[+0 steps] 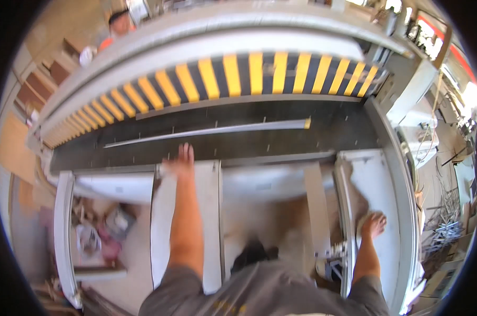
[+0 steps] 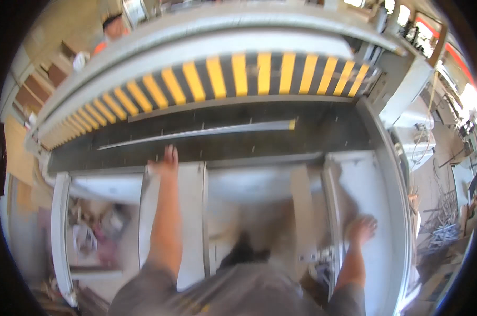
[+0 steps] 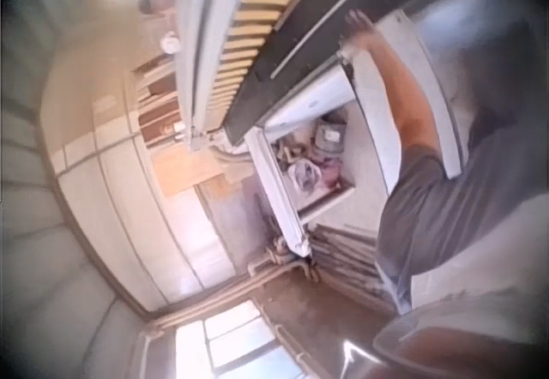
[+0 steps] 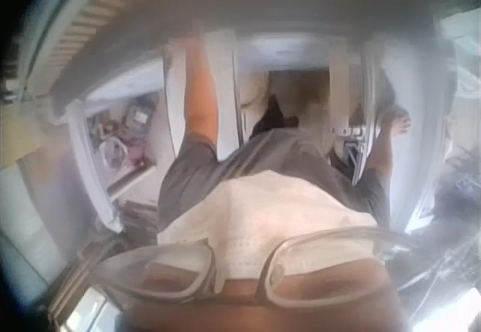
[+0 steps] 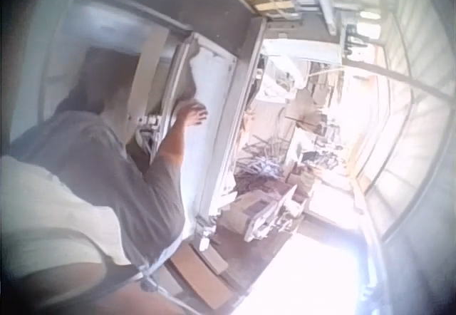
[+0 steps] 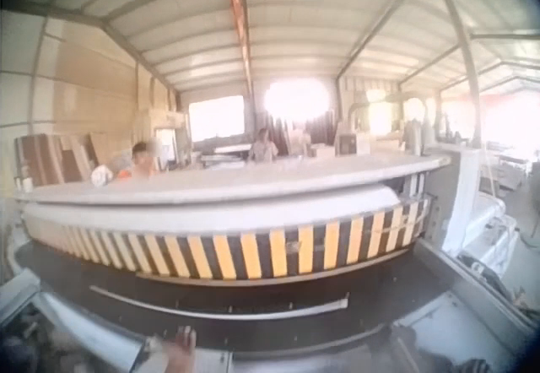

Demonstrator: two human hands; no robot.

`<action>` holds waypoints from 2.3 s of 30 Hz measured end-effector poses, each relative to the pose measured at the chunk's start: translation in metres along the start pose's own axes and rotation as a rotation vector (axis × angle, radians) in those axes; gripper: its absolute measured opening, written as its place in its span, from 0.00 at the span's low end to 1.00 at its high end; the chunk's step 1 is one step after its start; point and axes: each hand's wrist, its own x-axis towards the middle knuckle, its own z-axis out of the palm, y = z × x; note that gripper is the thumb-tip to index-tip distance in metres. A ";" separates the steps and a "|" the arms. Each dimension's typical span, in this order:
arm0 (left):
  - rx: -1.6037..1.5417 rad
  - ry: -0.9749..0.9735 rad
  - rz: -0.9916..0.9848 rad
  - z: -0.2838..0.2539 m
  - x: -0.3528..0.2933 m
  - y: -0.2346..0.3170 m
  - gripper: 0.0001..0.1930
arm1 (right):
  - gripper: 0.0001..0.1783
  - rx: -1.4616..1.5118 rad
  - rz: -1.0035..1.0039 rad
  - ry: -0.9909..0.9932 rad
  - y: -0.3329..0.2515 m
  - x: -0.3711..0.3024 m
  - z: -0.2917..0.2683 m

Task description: The person operates a panel saw by positioning large wooden boards against a fence and feeding them through the machine to cut them.

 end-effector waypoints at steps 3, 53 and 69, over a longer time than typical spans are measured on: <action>0.917 0.377 0.768 0.036 0.026 -0.051 0.25 | 0.38 -0.107 0.000 0.004 -0.004 0.000 0.005; 2.256 -1.326 1.453 0.440 -0.062 -0.035 0.14 | 0.37 0.244 0.011 0.037 0.009 -0.003 -0.008; 2.198 -0.995 1.356 0.446 -0.040 -0.028 0.23 | 0.36 0.238 0.032 -0.031 0.010 -0.008 -0.024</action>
